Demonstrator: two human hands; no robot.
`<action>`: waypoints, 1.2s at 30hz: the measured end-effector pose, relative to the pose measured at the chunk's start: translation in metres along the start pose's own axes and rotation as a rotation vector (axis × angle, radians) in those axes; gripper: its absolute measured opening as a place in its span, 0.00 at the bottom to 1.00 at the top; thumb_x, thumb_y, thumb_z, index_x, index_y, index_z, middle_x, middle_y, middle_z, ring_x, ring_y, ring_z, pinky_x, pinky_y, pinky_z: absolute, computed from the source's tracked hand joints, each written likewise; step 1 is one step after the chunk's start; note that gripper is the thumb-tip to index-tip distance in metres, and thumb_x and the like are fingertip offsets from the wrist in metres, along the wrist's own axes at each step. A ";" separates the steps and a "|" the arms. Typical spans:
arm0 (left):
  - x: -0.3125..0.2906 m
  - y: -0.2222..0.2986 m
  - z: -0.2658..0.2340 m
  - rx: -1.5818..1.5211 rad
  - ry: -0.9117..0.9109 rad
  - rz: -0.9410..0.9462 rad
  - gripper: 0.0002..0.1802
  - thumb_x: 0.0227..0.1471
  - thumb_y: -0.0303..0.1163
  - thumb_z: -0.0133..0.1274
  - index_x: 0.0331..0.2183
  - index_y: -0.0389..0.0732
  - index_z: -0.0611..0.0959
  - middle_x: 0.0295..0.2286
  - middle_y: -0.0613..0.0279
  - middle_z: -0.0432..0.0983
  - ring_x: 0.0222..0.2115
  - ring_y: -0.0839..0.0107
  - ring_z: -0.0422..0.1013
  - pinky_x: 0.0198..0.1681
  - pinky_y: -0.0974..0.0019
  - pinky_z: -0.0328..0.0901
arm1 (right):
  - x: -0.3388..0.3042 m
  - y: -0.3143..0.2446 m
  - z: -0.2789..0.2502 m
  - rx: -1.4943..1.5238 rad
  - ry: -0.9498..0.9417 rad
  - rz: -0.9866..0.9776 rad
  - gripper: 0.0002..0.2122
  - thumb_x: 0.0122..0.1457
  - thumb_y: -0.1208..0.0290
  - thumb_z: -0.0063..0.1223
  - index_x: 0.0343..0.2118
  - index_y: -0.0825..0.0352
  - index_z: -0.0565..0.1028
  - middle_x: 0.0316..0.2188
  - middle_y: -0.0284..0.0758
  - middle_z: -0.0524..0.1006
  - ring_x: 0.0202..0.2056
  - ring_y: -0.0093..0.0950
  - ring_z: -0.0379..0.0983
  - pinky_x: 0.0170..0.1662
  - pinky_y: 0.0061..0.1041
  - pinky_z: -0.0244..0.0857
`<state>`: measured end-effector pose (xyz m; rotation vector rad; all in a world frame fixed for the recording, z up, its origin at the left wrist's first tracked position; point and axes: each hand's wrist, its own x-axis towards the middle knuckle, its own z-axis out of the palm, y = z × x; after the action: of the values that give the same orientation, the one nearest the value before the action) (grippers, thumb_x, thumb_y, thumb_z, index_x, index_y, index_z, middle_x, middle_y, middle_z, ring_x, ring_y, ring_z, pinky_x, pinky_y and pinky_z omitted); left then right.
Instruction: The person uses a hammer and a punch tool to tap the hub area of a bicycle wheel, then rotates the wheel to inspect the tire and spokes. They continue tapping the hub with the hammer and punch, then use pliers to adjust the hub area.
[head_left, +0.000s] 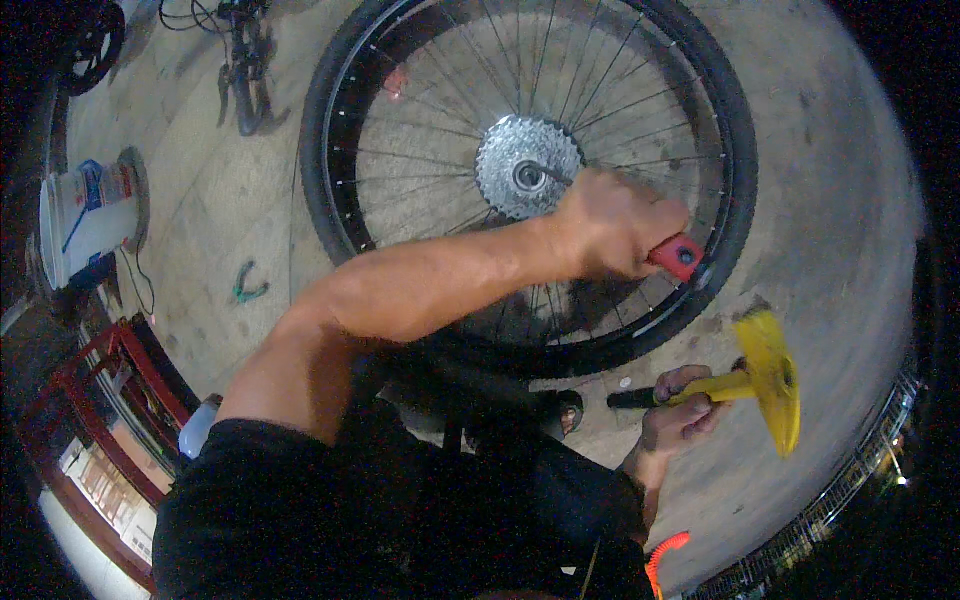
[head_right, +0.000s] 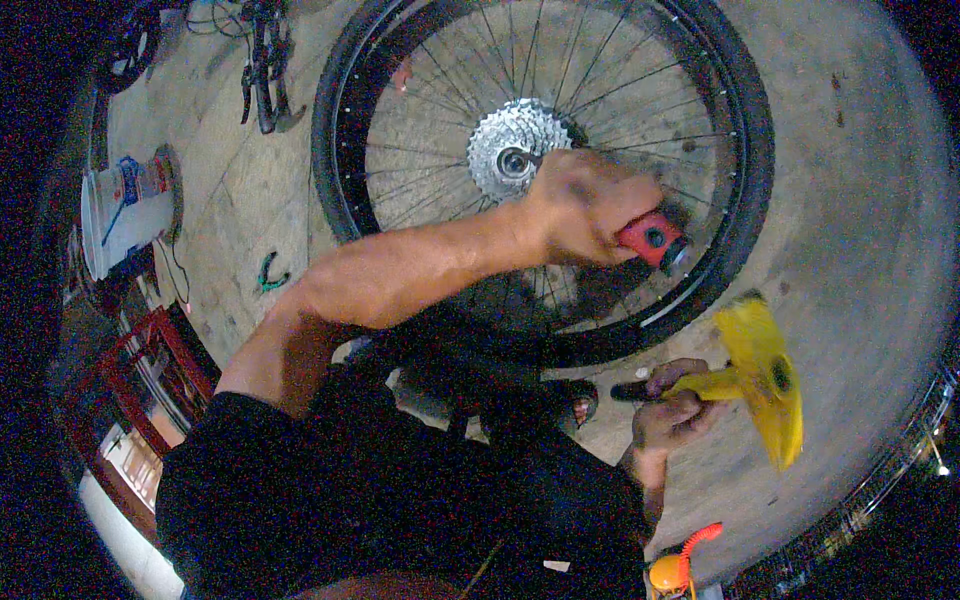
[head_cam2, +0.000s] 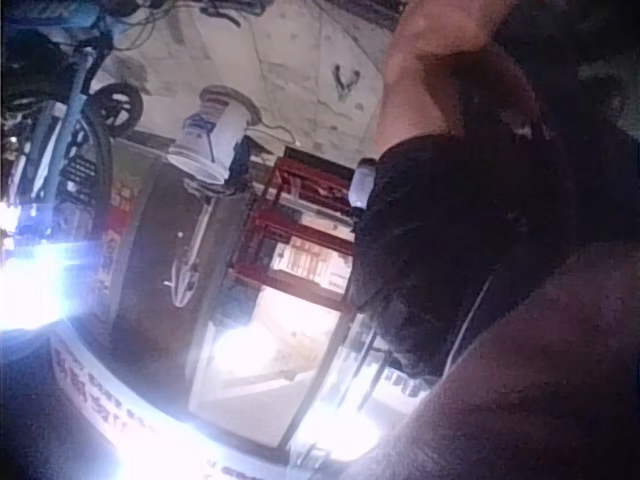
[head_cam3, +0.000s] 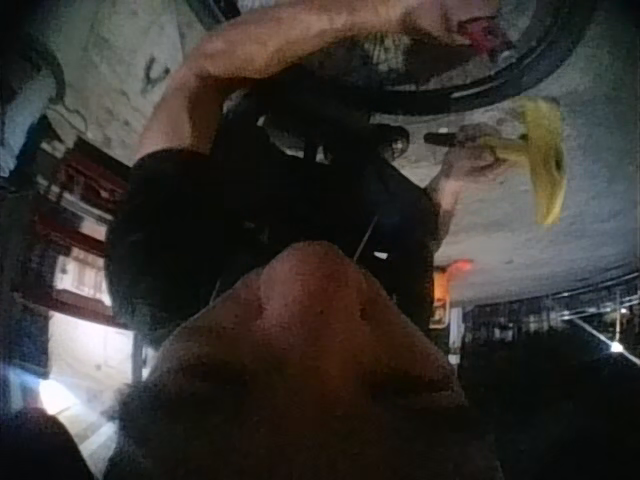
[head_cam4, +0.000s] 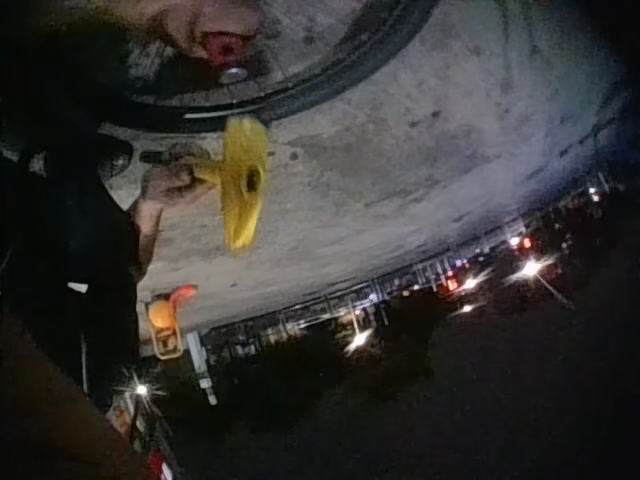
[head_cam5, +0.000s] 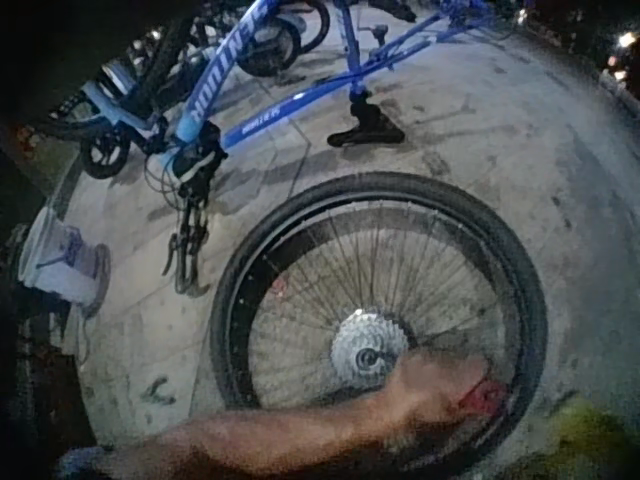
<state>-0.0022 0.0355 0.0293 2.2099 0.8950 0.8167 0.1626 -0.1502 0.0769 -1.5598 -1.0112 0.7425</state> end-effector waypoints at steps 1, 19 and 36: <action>0.000 0.000 0.001 0.003 0.016 0.016 0.18 0.32 0.42 0.62 0.28 0.50 0.75 0.22 0.60 0.76 0.25 0.55 0.75 0.24 0.53 0.68 | 0.001 0.006 -0.002 0.018 0.009 -0.028 0.24 0.64 0.51 0.41 0.49 0.69 0.58 0.23 0.34 0.64 0.21 0.22 0.60 0.20 0.18 0.54; 0.005 -0.002 -0.004 0.004 0.036 -0.119 0.18 0.32 0.42 0.63 0.27 0.49 0.74 0.23 0.62 0.76 0.26 0.56 0.75 0.25 0.53 0.68 | 0.014 0.001 -0.004 -0.218 -0.132 0.044 0.29 0.64 0.51 0.42 0.59 0.69 0.56 0.21 0.33 0.65 0.19 0.20 0.59 0.20 0.17 0.54; -0.001 -0.006 0.006 -0.069 0.193 0.008 0.18 0.32 0.39 0.63 0.28 0.47 0.73 0.20 0.59 0.72 0.23 0.53 0.72 0.23 0.53 0.66 | 0.028 -0.010 0.002 -0.022 0.066 -0.046 0.32 0.65 0.49 0.38 0.63 0.66 0.48 0.22 0.34 0.64 0.17 0.19 0.56 0.18 0.17 0.51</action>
<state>-0.0011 0.0362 0.0211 2.1020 0.9343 1.0624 0.1709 -0.1236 0.0878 -1.5644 -1.0061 0.6458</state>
